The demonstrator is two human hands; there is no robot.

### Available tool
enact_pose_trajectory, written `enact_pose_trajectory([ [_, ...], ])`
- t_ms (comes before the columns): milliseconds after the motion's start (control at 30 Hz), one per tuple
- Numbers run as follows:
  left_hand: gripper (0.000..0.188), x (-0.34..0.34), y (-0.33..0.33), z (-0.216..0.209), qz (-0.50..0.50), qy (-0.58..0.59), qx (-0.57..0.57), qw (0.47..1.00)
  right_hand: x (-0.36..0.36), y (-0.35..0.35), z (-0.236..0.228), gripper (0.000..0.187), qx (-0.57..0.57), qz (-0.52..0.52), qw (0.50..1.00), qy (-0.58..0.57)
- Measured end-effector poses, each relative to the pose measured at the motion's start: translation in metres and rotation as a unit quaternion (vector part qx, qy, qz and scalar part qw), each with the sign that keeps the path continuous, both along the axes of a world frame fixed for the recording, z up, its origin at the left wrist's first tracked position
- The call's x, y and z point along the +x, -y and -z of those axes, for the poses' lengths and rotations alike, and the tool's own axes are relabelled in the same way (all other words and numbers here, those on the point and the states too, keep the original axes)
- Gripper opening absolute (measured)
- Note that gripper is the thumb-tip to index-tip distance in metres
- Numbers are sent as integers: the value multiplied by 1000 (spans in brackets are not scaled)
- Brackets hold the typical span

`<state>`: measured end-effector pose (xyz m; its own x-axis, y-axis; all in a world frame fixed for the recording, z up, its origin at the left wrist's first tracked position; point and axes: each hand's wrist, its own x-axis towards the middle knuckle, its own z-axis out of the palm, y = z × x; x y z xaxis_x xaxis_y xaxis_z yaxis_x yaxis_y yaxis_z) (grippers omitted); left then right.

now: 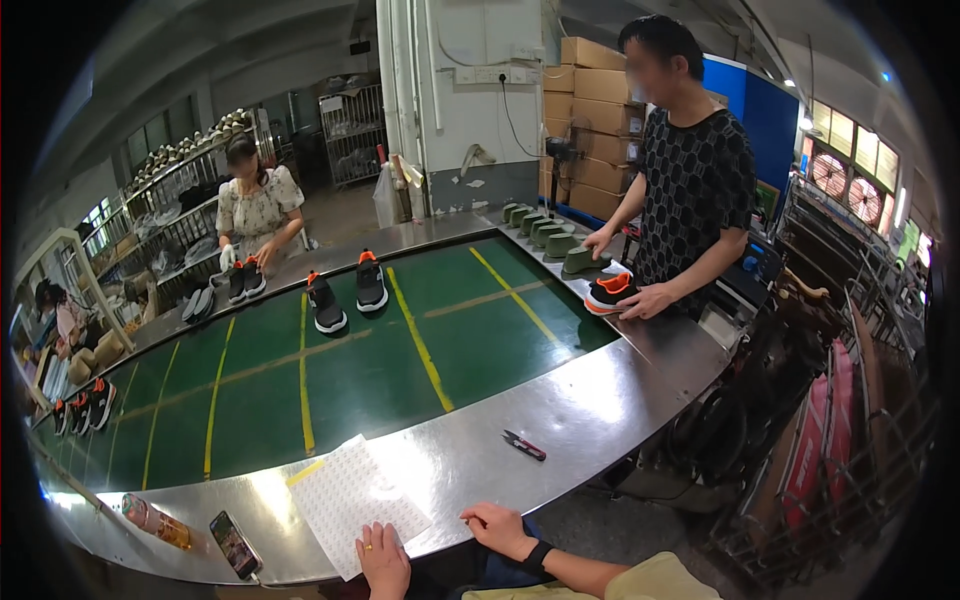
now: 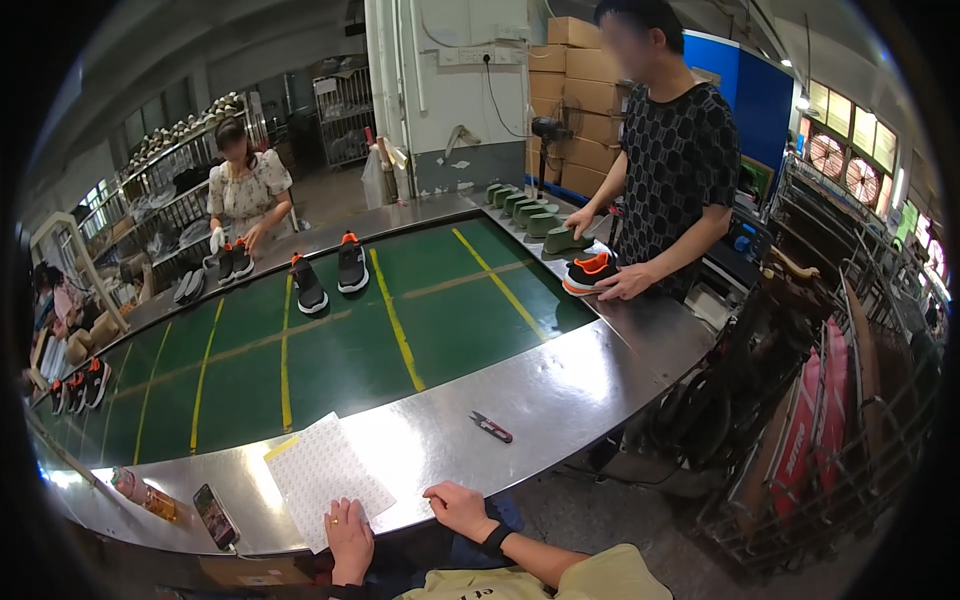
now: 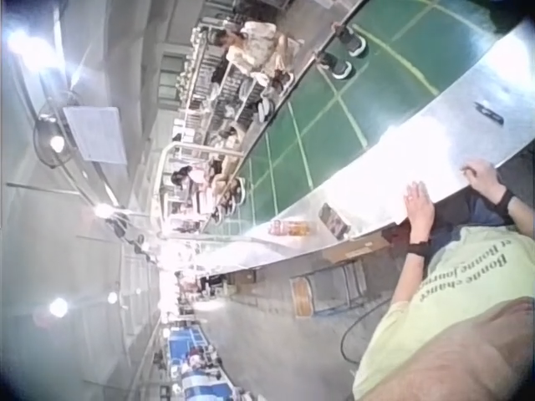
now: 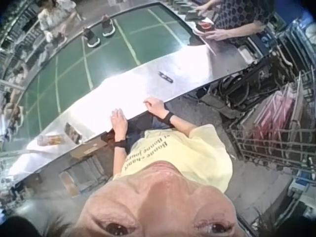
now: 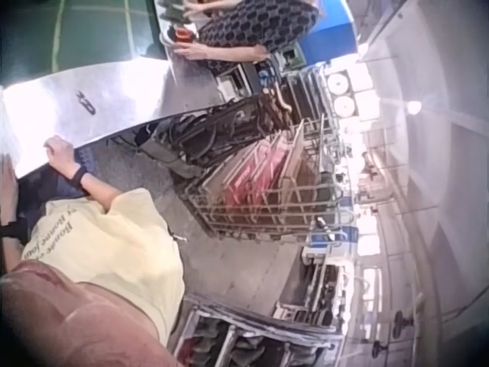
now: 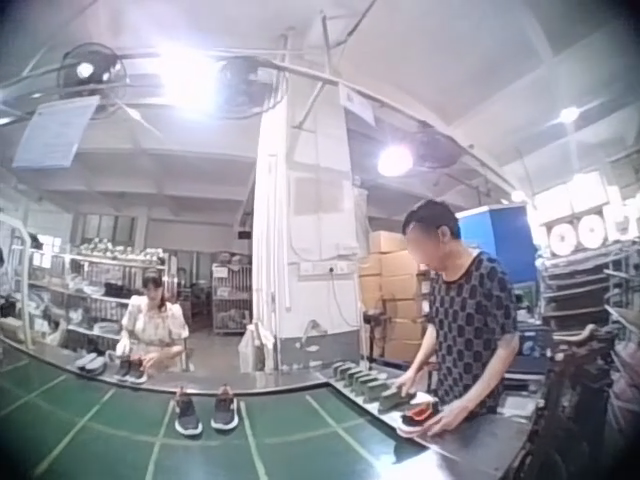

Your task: Checking shoes for quality and marking a production list in a shoe factory.

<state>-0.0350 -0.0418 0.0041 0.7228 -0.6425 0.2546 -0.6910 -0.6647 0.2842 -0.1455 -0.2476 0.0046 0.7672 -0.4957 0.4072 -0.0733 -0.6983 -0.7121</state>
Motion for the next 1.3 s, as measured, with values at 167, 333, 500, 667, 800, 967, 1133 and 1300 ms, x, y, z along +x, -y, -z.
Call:
enact_pose_trajectory([
  [167, 43, -2, -3, 0, -15, -17, 8, 1000, 2, -3, 0, 10, -7, 0, 1000, 8],
  [333, 46, -2, 1, -3, -9, -16, 7, 1000, 1, 0, 6, 10, -27, 12, 999, 21],
  [500, 45, 0, 1, 1, -11, 9, 2, 1000, 3, -1, 0, 10, -24, 13, 999, 23],
  [667, 45, 0, 0, 0, -8, 1, 1, 1000, 4, -1, 1, 11, -28, 11, 999, 35],
  [800, 46, -2, 1, -3, -5, -8, 2, 1000, 2, 0, 1, 11, -31, 10, 999, 33],
  [967, 45, -4, 3, -2, -5, 2, -3, 1000, -2, 1, -4, 11, -31, 12, 999, 38],
  [1133, 43, -6, 0, 1, -28, 15, 4, 1000, 5, 3, 8, 11, -30, -13, 998, 48],
  [1300, 42, -2, 16, -2, -15, 23, -4, 1000, -6, 8, -3, 13, -31, 5, 999, -19],
])
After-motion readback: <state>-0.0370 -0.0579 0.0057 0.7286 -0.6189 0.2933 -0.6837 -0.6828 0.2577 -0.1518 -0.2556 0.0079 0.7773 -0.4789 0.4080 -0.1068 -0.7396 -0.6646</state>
